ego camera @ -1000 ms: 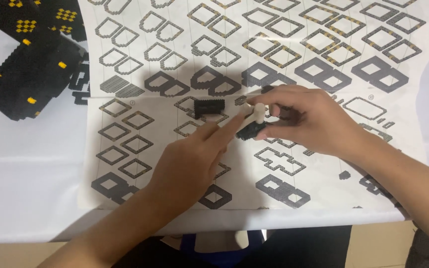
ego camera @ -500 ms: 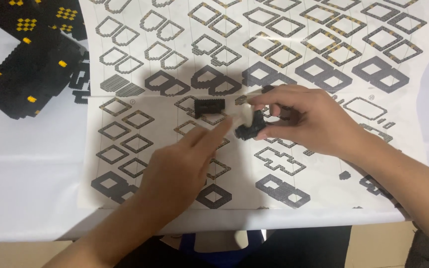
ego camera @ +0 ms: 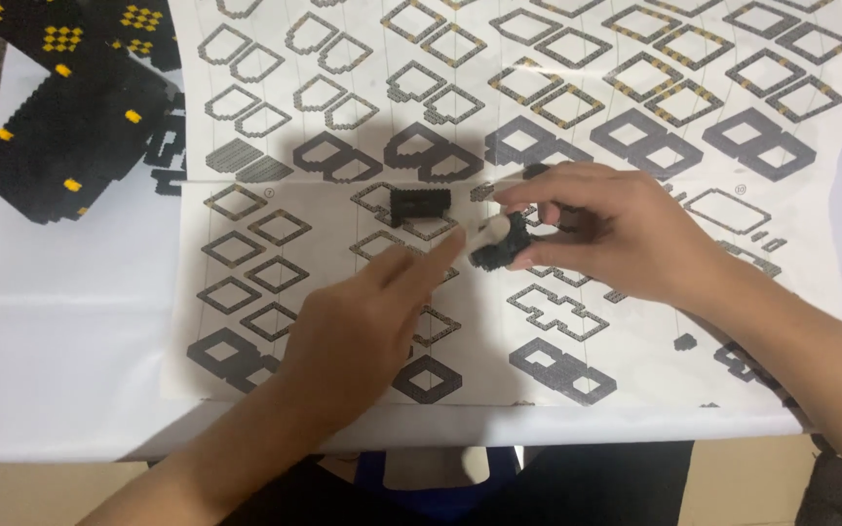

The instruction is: Assembling a toy gun using small plastic building blocks following a printed instruction sheet.

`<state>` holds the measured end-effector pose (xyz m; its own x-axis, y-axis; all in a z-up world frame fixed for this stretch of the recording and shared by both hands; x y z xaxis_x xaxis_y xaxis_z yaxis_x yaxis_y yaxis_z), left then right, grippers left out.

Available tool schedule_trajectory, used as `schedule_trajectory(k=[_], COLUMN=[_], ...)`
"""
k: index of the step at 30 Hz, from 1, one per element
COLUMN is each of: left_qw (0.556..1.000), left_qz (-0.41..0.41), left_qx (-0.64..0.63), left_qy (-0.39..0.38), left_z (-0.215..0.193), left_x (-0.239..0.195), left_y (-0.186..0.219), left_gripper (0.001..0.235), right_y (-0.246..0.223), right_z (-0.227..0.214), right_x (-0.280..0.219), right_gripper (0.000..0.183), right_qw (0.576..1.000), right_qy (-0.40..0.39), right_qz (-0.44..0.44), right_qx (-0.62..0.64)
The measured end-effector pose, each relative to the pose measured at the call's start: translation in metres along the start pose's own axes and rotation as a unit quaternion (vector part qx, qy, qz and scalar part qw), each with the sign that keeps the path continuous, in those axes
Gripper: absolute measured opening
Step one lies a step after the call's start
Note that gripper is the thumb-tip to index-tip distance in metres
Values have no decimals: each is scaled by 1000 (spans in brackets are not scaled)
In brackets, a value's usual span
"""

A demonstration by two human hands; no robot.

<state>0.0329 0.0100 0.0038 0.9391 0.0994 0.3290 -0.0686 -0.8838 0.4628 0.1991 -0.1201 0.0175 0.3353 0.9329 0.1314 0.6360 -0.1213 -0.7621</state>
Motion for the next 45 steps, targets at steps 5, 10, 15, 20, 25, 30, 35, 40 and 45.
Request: schedule_trajectory(k=[5, 10, 15, 20, 25, 30, 35, 40, 45], left_qw=[985, 952, 987, 986, 968, 924, 933, 947, 878], left_qz=[-14, -88, 63, 108, 146, 277, 259, 177, -28], left_qx=[-137, -263, -68, -39, -125, -141, -154, -216, -437], left_qy=[104, 129, 133, 124, 161, 224, 197, 162, 194], left_z=[-23, -28, -4, 0, 1, -5, -4, -1, -23], left_x=[25, 55, 55, 53, 46, 38, 38, 43, 58], left_y=[-8, -16, -17, -16, -3, 17, 16, 6, -22], left_gripper=[35, 33, 22, 22, 41, 33, 30, 36, 43], right_y=[-2, -11, -18, -7, -14, -16, -22, -20, -17], right_z=[1, -5, -19, -24, -23, -13, -5, -3, -6], right_x=[-3, -6, -17, -27, -30, -28, -30, -22, -12], right_gripper=[41, 19, 10, 14, 18, 19, 25, 38, 53], right_qw=[995, 980, 927, 895, 884, 918, 929, 942, 965], right_qy=[3, 78, 249, 304, 301, 246, 228, 175, 186], right_qz=[-88, -174, -253, -305, -338, -306, -278, -283, -179], right_qx=[-44, -56, -124, -114, -118, -65, -84, -42, -54])
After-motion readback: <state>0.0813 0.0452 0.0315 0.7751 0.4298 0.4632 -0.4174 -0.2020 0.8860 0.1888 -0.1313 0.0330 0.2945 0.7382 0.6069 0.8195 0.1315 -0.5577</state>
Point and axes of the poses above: each hand's wrist, its own x-axis towards the middle knuckle, its own z-axis out of the palm, y = z × x, the point moved 4 cm from there along x, towards the middle knuckle, and after that the axes turned 1 degree about -z, right-handed, at the moved point
